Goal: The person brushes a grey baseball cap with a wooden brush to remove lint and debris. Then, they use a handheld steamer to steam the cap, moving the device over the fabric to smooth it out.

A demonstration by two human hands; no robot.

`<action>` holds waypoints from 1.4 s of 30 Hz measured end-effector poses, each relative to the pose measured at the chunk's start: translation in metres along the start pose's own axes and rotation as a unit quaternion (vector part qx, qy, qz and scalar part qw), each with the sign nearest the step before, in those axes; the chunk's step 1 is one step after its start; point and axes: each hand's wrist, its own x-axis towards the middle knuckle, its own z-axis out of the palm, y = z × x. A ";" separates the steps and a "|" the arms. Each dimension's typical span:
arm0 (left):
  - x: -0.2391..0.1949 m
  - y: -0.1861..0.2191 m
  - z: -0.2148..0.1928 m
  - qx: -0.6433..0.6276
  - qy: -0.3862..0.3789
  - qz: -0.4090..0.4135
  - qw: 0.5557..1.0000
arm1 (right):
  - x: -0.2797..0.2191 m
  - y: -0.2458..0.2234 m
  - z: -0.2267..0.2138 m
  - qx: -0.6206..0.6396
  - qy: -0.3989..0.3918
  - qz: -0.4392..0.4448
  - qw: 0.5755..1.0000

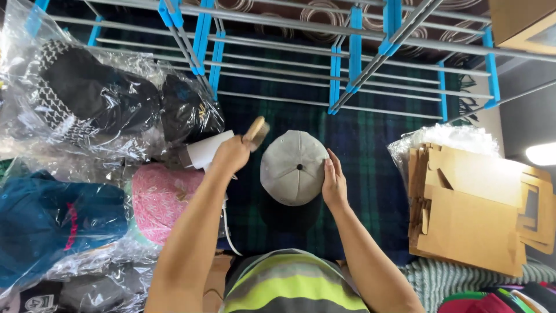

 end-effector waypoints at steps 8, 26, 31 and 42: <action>-0.096 0.056 0.003 -0.414 -0.037 -0.287 0.863 | -0.006 0.001 0.001 0.016 0.014 0.000 1.000; -0.143 0.137 0.058 -0.778 0.216 -0.246 0.536 | -0.109 0.011 0.027 -0.110 -0.088 -0.411 0.901; -0.149 0.138 0.071 -0.756 0.154 -0.151 0.618 | -0.097 0.042 0.026 -0.099 -0.160 -0.344 0.920; -0.137 0.104 0.083 -0.686 0.023 -0.353 0.636 | -0.062 0.016 0.004 -0.354 0.091 -0.494 0.789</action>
